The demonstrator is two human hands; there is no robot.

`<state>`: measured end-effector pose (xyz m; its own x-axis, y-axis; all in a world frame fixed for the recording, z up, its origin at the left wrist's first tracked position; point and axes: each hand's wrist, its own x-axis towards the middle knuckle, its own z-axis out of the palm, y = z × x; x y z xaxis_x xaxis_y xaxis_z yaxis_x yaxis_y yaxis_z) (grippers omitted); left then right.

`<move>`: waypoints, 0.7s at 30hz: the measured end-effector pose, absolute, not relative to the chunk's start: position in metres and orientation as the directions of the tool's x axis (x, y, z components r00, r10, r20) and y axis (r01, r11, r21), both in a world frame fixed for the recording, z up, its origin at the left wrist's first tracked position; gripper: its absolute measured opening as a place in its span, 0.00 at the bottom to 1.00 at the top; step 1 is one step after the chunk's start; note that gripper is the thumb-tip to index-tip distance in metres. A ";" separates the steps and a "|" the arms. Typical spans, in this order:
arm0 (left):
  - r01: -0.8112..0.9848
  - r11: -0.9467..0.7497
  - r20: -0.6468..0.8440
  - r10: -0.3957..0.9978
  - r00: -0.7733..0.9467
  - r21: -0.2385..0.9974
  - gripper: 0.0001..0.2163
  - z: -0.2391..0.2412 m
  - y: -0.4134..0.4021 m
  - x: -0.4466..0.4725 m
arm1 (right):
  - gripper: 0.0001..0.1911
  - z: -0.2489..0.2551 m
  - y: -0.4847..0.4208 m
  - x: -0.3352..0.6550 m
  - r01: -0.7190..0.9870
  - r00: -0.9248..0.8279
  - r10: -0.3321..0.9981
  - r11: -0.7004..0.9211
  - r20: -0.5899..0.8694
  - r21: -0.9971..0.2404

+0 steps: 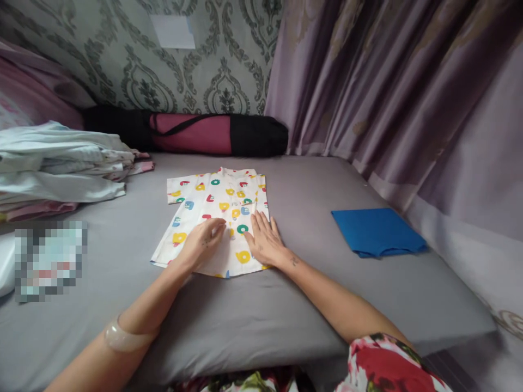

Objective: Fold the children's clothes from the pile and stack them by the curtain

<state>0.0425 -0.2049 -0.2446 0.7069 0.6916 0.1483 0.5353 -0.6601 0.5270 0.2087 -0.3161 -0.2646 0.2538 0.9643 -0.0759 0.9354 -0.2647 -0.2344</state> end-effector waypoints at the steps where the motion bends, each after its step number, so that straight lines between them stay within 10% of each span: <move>1: 0.555 -0.641 0.135 0.710 0.691 0.530 0.12 -0.242 -0.202 0.041 | 0.36 -0.263 -0.324 0.204 0.935 0.240 0.966 -0.256 -0.091 -0.246; 21: 0.931 -0.223 -0.198 0.937 0.286 0.290 0.15 -0.231 -0.129 -0.031 | 0.20 -0.160 -0.367 0.189 0.907 -0.196 0.910 0.026 -0.366 -0.421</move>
